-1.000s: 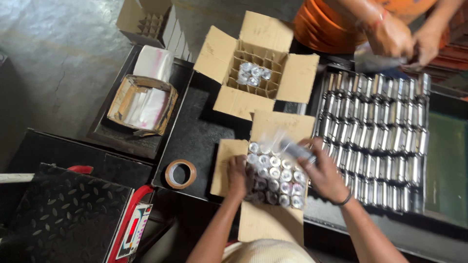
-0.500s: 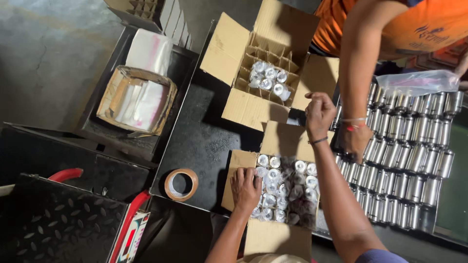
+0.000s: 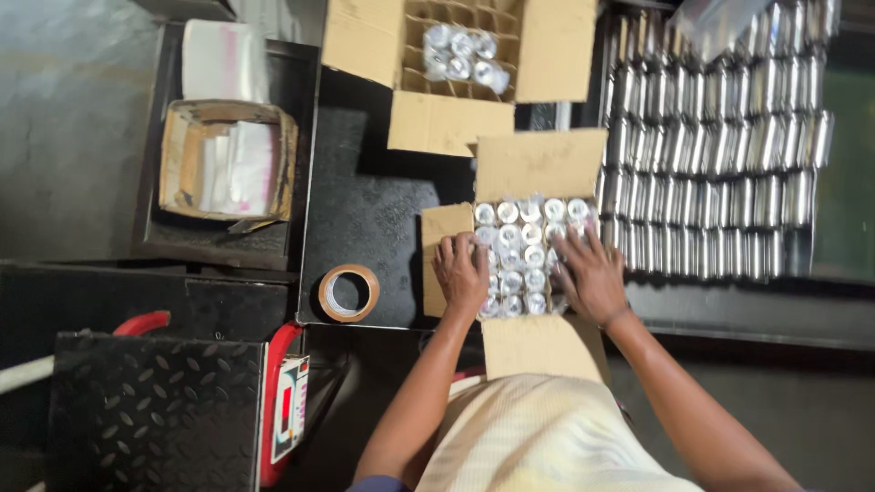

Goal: The person wraps cylindrical metal parts in plastic sleeves and places them one by one into a compartmented cardboard box. They then fold the box flaps, tape it shut, and carry the closed box to a stack of finished boxes in the packing area.

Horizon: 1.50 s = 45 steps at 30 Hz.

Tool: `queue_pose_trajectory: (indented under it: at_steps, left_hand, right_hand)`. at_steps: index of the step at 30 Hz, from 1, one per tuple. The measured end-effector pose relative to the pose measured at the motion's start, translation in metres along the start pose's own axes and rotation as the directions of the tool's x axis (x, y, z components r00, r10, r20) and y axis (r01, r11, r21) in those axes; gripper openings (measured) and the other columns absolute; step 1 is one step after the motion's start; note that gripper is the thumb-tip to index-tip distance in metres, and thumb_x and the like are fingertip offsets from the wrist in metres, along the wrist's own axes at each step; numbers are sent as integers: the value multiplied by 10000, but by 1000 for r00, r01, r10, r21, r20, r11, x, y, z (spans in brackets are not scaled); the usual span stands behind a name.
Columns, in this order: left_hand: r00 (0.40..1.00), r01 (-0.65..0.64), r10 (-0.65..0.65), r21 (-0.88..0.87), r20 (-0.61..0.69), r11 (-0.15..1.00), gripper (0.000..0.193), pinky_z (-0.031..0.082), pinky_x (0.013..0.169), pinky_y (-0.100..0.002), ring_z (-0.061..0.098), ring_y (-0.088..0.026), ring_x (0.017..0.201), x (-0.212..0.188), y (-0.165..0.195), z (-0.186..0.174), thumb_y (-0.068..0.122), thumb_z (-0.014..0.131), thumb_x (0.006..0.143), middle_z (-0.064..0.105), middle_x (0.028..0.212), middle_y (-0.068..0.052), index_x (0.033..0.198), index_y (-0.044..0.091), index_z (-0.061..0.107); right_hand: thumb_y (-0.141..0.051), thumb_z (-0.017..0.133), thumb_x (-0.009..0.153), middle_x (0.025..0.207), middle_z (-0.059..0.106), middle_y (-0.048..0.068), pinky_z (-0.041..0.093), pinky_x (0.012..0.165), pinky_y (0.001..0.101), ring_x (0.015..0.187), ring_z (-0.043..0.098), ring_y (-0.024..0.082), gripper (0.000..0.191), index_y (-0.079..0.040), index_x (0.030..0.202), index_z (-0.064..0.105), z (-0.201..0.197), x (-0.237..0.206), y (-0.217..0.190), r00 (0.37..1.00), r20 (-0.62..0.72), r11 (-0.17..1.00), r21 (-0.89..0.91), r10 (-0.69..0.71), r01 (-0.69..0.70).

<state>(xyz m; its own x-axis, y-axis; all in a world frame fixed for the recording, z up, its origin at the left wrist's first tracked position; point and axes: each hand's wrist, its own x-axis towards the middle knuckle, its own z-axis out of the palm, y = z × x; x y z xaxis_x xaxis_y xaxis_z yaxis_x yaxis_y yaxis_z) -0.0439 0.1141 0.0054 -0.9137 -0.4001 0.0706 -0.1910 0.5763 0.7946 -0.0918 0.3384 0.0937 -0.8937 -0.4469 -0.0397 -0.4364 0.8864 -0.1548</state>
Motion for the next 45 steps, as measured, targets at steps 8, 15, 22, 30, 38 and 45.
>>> queue_pose_trajectory:
  at_steps: [8, 15, 22, 30, 38, 45]
  left_hand:
    - [691, -474, 544, -270, 475, 838, 655, 502, 853, -489, 604, -442, 1079, -77, -27, -97, 273, 711, 809, 521, 1406, -292, 1388, 8, 559]
    - [796, 63, 47, -159, 604, 985, 455, 538, 791, -443, 697, -373, 896, -58, 5, -66, 509, 558, 1019, 730, 925, -163, 1028, 86, 727]
    - [665, 104, -330, 355, 669, 929, 664, 540, 789, -474, 714, -352, 853, -30, -7, -148, 708, 578, 929, 724, 847, -174, 957, 70, 762]
    - [865, 234, -394, 445, 311, 864, 1464, 178, 1157, -648, 137, -487, 1493, 14, 0, -134, 684, 976, 510, 77, 1633, -276, 1570, 88, 161]
    - [874, 175, -407, 609, 267, 774, 1027, 466, 1066, -494, 580, -367, 1249, 22, 31, -163, 505, 859, 691, 561, 1397, -212, 1483, 11, 429]
    - [899, -438, 356, 530, 255, 726, 471, 405, 706, -399, 568, -246, 817, -27, 43, -50, 70, 609, 889, 602, 880, -69, 1356, 54, 666]
  right_hand:
    - [-571, 377, 1067, 1464, 632, 103, 416, 1185, 474, 1450, 515, 294, 553, -180, 1275, 707, 13, -140, 20, 933, 266, 674, 646, 241, -358]
    - [-562, 325, 1055, 1273, 696, 137, 458, 1017, 360, 1233, 619, 200, 678, -9, 1240, 670, 25, -138, 22, 852, 180, 331, 866, 492, -374]
    - [-497, 600, 964, 1005, 756, 205, 559, 914, 442, 998, 732, 347, 481, -86, 1116, 799, 36, -139, -52, 726, 344, 588, 429, 596, -686]
    - [-504, 859, 710, 1436, 516, 311, 389, 1126, 529, 1335, 498, 423, 1104, 42, 1518, 343, 8, 25, 20, 951, 128, 371, 900, 282, -231]
    - [-549, 593, 911, 1487, 162, 513, 113, 1155, 643, 1439, 54, 605, 964, 268, 1370, 365, 26, -62, -104, 926, 313, 966, 213, -208, 145]
    - [-347, 696, 842, 1508, 334, 426, 194, 1194, 605, 1466, 212, 553, 792, 183, 1380, 459, 57, -70, -67, 986, 17, 845, 518, -163, 131]
